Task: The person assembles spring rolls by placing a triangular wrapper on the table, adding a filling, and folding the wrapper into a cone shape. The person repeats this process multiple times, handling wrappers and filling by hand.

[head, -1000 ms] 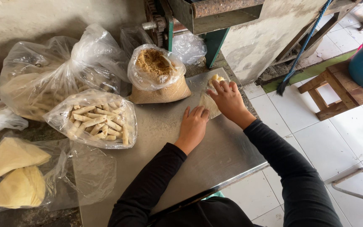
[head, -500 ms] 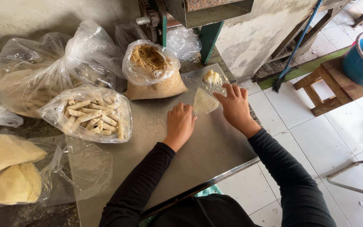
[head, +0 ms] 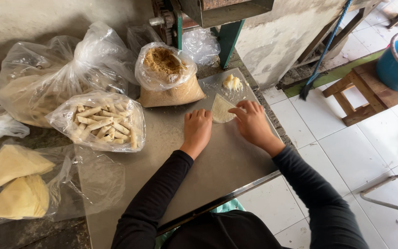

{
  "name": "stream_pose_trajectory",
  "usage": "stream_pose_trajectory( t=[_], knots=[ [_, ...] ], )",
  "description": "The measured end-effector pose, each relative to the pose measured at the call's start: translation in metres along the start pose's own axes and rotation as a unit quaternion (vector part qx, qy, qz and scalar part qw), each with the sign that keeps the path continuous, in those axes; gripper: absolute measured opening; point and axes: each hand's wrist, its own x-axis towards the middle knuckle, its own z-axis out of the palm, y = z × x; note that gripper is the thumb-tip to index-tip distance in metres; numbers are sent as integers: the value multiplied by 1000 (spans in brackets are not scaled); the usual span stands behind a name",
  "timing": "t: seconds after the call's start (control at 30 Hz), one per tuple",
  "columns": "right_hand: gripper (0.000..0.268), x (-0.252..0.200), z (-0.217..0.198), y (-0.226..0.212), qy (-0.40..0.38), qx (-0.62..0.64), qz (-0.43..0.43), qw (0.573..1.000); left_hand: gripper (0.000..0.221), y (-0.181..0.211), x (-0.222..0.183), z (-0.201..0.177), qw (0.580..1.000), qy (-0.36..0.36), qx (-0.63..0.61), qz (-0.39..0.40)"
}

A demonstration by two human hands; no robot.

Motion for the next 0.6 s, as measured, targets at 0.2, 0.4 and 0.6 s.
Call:
stream_pose_trajectory(
  t=[0.2,0.4,0.6],
  knots=[
    [13,22,43,-2,56,136,25,989,11,7,8,-4,984,1,-158,-80],
    [14,64,57,66,52,337,163,926,24,3,3,-4,995,40,-90,19],
    [12,95,20,59,103,333,94,932,22,2,-4,-9,992,27,-117,37]
  ],
)
